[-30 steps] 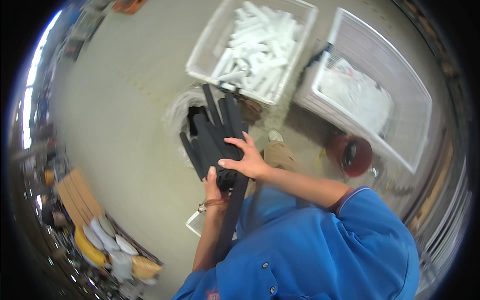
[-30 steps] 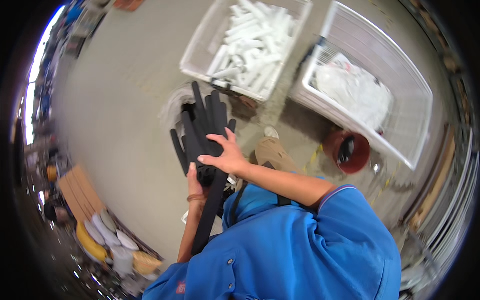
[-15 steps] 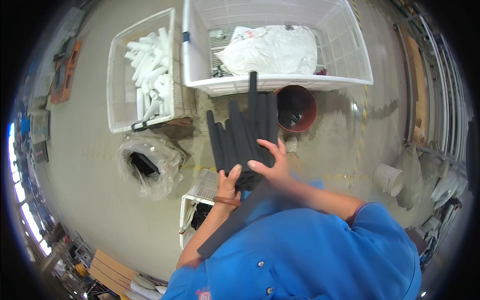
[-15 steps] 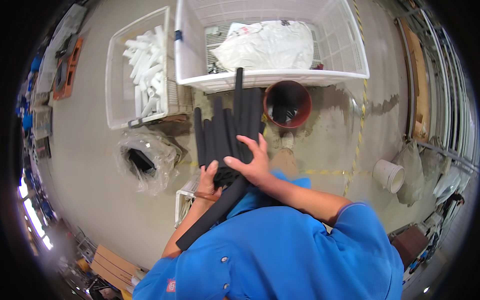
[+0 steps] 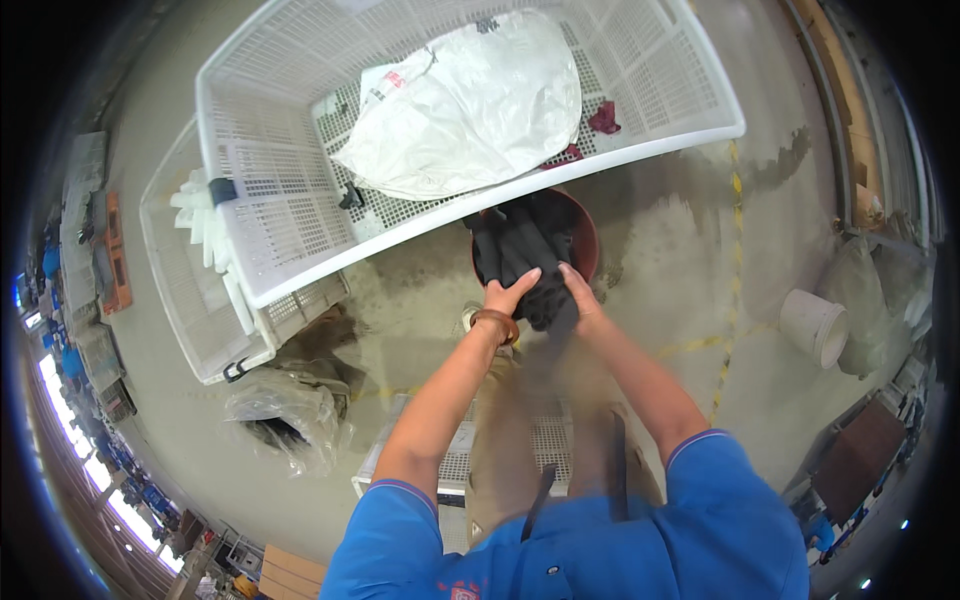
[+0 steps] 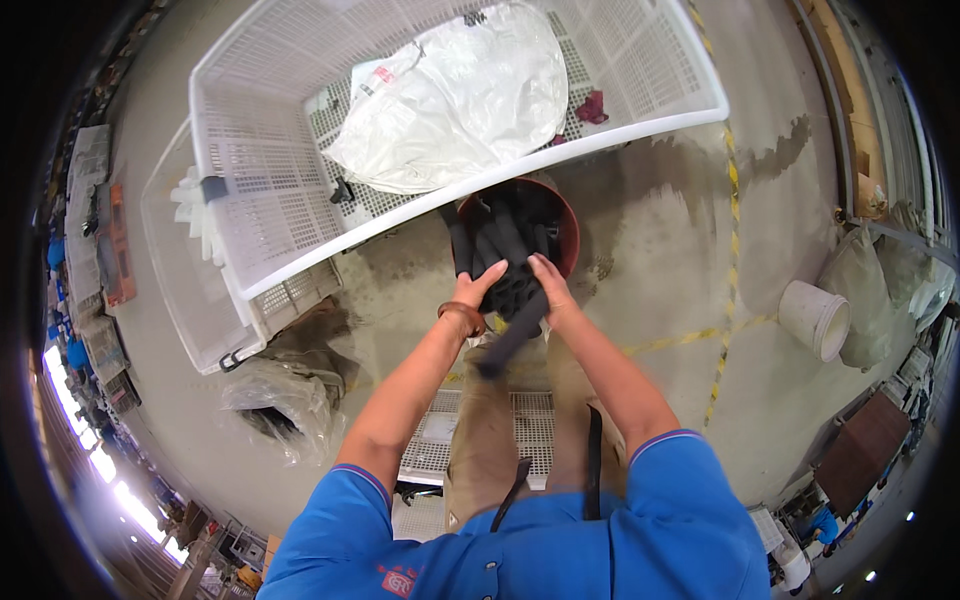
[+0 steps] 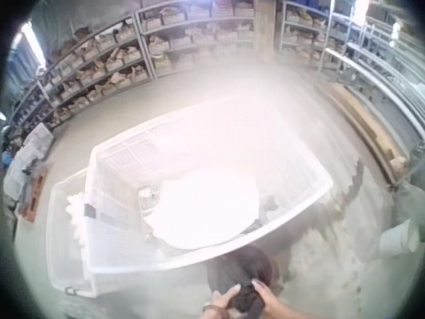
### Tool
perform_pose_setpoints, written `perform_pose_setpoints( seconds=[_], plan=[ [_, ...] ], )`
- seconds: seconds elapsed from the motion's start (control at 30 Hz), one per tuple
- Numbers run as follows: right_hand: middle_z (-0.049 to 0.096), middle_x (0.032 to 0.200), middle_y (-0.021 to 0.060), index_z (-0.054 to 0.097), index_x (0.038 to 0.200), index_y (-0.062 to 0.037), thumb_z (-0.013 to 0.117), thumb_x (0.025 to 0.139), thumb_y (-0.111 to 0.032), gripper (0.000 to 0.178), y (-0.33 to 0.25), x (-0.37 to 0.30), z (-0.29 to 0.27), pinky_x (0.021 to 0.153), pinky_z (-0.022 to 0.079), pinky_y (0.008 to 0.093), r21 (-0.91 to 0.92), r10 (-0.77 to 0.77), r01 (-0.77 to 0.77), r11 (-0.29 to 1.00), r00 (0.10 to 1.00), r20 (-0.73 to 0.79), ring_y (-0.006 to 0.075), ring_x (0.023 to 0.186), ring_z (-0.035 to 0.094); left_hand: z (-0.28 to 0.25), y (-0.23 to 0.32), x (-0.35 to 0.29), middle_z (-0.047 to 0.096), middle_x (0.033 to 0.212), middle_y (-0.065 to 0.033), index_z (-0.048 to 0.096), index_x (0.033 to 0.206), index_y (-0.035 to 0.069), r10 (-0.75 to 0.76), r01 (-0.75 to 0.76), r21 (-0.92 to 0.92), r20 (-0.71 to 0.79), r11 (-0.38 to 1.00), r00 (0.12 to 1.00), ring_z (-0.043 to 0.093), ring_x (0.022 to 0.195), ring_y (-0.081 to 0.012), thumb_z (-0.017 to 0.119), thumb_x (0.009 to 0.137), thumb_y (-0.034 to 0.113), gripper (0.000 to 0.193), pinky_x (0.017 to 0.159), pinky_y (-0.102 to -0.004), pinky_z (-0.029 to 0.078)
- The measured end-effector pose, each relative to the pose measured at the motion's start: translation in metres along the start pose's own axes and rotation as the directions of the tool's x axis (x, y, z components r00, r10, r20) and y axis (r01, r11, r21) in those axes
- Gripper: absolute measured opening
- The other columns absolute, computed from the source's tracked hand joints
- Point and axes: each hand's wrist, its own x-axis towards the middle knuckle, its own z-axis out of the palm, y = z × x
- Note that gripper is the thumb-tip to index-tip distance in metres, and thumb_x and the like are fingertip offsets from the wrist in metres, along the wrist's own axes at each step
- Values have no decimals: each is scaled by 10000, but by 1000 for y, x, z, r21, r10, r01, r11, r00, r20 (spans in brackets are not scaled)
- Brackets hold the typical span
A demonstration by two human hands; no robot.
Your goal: The person repeatedly picks black curved rods and white cylindrical caps from white plastic baskets, inserts the caps onto the rod ends, and places the assembled units into a red bucket. The person handles items one at a time and occasionally transfers multiple rods between baskets.
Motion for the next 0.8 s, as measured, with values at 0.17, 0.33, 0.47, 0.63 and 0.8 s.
perform_pose_setpoints(
  seconds=[0.17, 0.33, 0.47, 0.63, 0.8],
  plan=[
    [648, 1110, 71, 578, 1224, -31, 639, 952, -320, 402, 31, 92, -67, 852, 522, 307, 118, -98, 97, 988, 995, 5, 164, 993, 640, 25, -87, 91, 380, 1441, -280, 445, 1348, -145, 265, -109, 429, -323, 897, 909, 463, 1295, -354, 890, 593, 536, 1109, 1062, -390, 402],
    [581, 1322, 162, 549, 1301, 27, 563, 983, -351, 495, 28, 141, -48, 1028, 426, 387, -296, -374, 265, 918, 826, -422, 279, 1228, 548, -19, -99, 151, 190, 1528, -345, 521, 1273, -126, 210, -39, 564, -242, 825, 947, 418, 1322, -427, 860, 617, 578, 1021, 1082, -407, 402],
    [535, 1364, 211, 551, 1312, -6, 549, 979, -346, 476, 6, 97, -24, 1081, 357, 409, -877, -750, 278, 391, 648, -129, 350, 1302, 471, -33, -90, 165, 418, 1423, -312, 612, 1166, -97, 257, 18, 700, -286, 714, 923, 483, 1268, -406, 807, 691, 557, 831, 1053, -424, 425],
    [469, 1446, 115, 477, 1407, -126, 685, 843, -324, 633, 18, 8, -17, 1133, 253, 494, -780, -321, 477, -404, 725, 610, 304, 1352, 421, -17, -98, 146, 572, 1261, -266, 731, 848, -29, 729, -181, 983, 149, -35, 668, 566, 1131, -375, 699, 819, 350, 381, 1014, -466, 425],
    [497, 1401, 125, 486, 1372, -79, 733, 791, -290, 666, 6, 13, -5, 1055, 328, 488, -755, -510, 478, -448, 557, 655, 310, 1259, 487, -21, -96, 96, 572, 1281, -289, 752, 728, 11, 672, -456, 873, 444, -174, 593, 548, 1195, -370, 643, 864, 359, 389, 1070, -526, 357]
  ],
)
